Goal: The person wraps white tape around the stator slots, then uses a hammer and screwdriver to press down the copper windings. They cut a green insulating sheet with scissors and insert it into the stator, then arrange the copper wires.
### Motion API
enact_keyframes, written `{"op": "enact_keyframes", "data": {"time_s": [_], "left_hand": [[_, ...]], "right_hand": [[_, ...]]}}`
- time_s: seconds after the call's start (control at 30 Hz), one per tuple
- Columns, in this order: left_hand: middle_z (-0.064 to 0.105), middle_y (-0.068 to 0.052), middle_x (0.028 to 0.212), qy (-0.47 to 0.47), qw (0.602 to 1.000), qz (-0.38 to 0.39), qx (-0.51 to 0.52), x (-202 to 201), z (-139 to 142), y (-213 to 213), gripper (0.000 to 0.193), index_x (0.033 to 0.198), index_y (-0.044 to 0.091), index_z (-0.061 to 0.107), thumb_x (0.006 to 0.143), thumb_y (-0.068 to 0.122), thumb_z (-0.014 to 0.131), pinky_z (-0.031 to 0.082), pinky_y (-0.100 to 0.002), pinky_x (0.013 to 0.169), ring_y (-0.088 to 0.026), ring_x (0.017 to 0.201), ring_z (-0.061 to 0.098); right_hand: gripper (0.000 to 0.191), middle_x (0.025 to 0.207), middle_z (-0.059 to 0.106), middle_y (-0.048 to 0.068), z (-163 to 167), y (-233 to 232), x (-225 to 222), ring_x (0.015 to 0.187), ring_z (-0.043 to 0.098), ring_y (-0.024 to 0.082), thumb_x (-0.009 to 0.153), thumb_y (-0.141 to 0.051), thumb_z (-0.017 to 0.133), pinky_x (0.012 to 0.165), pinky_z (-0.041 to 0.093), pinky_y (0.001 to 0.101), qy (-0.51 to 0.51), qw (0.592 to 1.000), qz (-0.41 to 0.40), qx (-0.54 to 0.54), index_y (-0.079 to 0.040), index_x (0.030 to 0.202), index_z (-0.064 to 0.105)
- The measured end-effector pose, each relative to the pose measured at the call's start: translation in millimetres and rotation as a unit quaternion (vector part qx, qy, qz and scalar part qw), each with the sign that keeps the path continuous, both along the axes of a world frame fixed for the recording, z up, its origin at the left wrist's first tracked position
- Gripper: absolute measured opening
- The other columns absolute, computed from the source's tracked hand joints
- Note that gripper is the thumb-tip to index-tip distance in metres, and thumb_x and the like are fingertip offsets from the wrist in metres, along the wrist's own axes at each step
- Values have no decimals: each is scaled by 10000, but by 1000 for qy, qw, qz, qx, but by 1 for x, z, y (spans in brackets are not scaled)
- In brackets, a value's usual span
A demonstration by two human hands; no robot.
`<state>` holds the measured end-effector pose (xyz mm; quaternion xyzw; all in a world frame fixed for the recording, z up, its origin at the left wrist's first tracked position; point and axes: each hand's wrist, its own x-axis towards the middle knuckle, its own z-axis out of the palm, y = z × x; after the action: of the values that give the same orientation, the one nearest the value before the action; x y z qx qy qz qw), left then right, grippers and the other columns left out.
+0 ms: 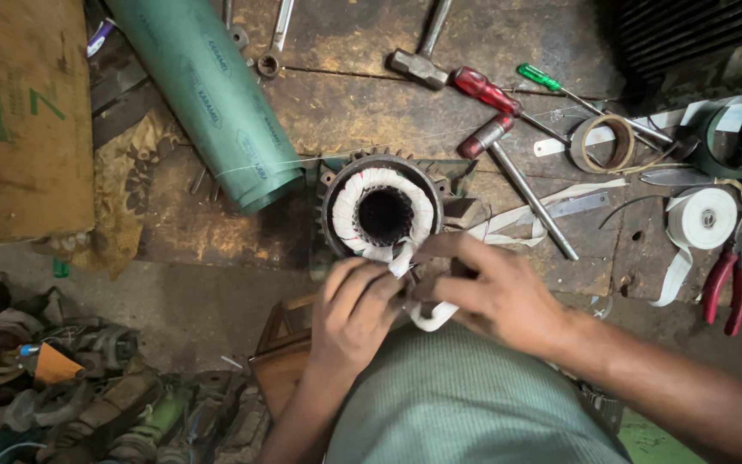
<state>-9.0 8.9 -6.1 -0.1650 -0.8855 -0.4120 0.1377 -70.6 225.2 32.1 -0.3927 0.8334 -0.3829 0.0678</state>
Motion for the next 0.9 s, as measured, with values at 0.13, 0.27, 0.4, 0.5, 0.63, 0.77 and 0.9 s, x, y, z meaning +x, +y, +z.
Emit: {"op": "enact_keyframes", "data": {"time_s": [0.13, 0.27, 0.4, 0.5, 0.63, 0.77, 0.9], "left_hand": [[668, -93, 1076, -9, 999, 52, 3, -2, 5, 2, 271, 1039, 29, 693, 788, -15, 784, 554, -404, 917, -298, 1019, 653], [655, -76, 1053, -12, 998, 57, 7, -6, 14, 7, 236, 1055, 38, 698, 843, 15, 799, 537, -403, 896, -288, 985, 632], [644, -69, 1019, 4, 997, 69, -24, -12, 17, 16, 198, 1024, 50, 683, 865, 50, 800, 523, -413, 861, -288, 947, 615], [629, -62, 985, -8, 997, 67, -22, -13, 17, 16, 180, 1003, 58, 673, 885, 72, 808, 514, -425, 845, -279, 929, 609], [651, -73, 1030, -8, 998, 64, -25, -10, 18, 13, 167, 1003, 50, 646, 904, 58, 780, 508, -439, 874, -287, 976, 627], [629, -115, 1076, -70, 991, 108, -19, -7, 24, 14, 209, 1057, 45, 632, 895, 62, 763, 499, -467, 904, -332, 1029, 599], [606, -154, 1204, -138, 980, 140, 21, -10, 30, 16, 246, 1206, 10, 604, 994, 66, 716, 489, -483, 968, -354, 1146, 586]], "right_hand": [[303, 1508, 600, 126, -7, 0, -13, 798, 717, 142, 779, 1, 751, 479, 521, 276, -89, 989, 57, 101, -113, 1052, 680], [334, 1196, 679, 71, -17, 5, -26, 925, 727, 252, 773, 22, 716, 731, 603, 361, -123, 991, 50, 35, -82, 1085, 656], [295, 1003, 709, 84, -18, 12, -34, 963, 732, 280, 783, 51, 715, 809, 589, 399, -180, 983, 2, -21, -60, 1046, 643], [340, 1074, 703, 89, -11, 12, -37, 1049, 722, 287, 781, 67, 728, 908, 581, 393, -122, 990, -9, -73, -56, 1077, 616], [426, 1076, 714, 85, 7, 2, -36, 1043, 724, 287, 696, 102, 704, 904, 593, 384, -104, 994, -4, -35, -72, 1084, 664], [408, 1042, 718, 85, 19, -15, -30, 915, 714, 299, 666, -12, 776, 769, 585, 402, -63, 993, -59, 82, -93, 1060, 704], [414, 1046, 727, 54, 22, -27, -32, 890, 730, 288, 670, -78, 790, 729, 589, 399, -16, 988, -89, 124, -124, 1073, 708]]}}
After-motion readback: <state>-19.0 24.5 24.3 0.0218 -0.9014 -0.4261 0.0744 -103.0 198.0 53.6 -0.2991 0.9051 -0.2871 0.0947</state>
